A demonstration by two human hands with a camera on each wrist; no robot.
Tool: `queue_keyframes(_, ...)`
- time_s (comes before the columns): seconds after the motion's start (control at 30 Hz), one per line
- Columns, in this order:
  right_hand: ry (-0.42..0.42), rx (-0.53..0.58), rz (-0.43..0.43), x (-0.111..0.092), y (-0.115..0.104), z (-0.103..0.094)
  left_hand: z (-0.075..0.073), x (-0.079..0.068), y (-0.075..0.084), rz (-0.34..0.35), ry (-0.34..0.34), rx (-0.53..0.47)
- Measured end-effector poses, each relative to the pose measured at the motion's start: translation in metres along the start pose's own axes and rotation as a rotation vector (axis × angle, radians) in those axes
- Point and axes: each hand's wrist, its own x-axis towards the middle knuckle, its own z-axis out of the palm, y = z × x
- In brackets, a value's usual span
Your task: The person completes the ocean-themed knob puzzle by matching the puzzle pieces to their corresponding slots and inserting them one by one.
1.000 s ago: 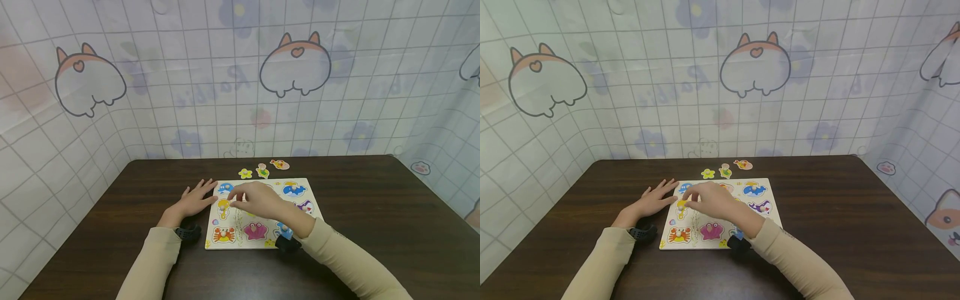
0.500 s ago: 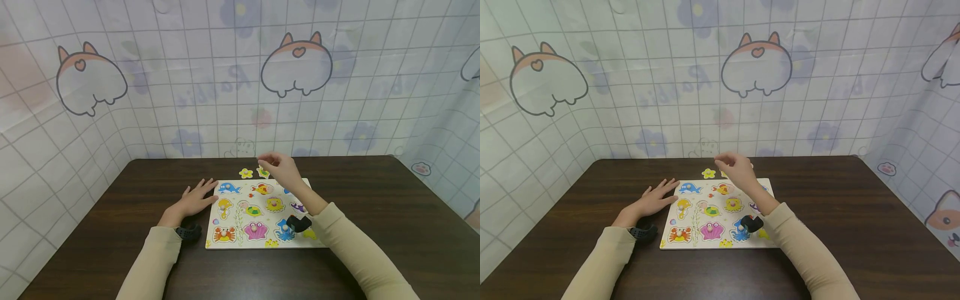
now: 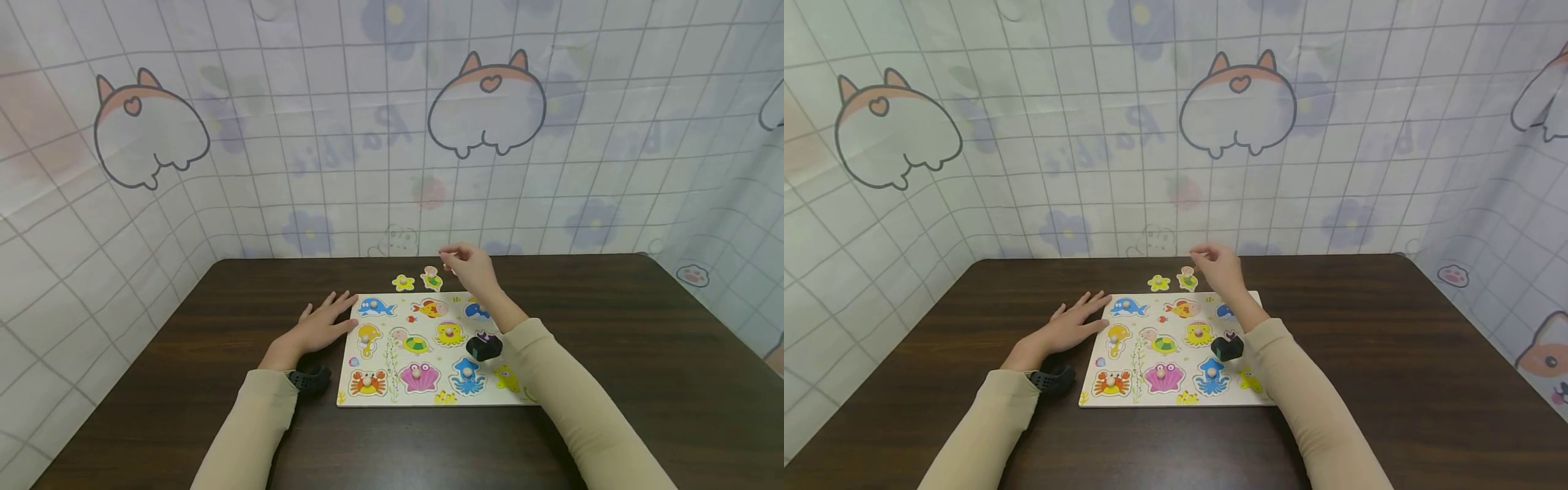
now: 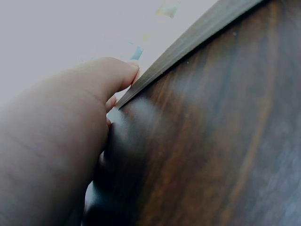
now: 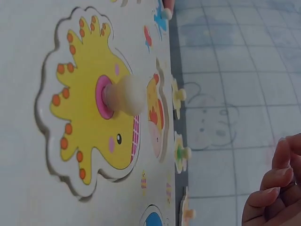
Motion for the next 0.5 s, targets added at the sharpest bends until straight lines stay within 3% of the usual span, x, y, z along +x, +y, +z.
queue_keyframes(0.23, -0.015, -0.073, 0.082, 0.013, 0.012, 0.005, 0.001, 0.0, -0.002, -0.007, -0.004, 0.003)
queue_keyframes(0.4, -0.117, -0.228, 0.099, 0.019, 0.018, 0.008, 0.001, 0.001, -0.001, -0.009, -0.006, 0.007)
queue_keyframes(0.5, -0.16, -0.26, 0.109, 0.022, 0.021, 0.01, 0.001, 0.001, 0.0, -0.006, -0.004, -0.001)
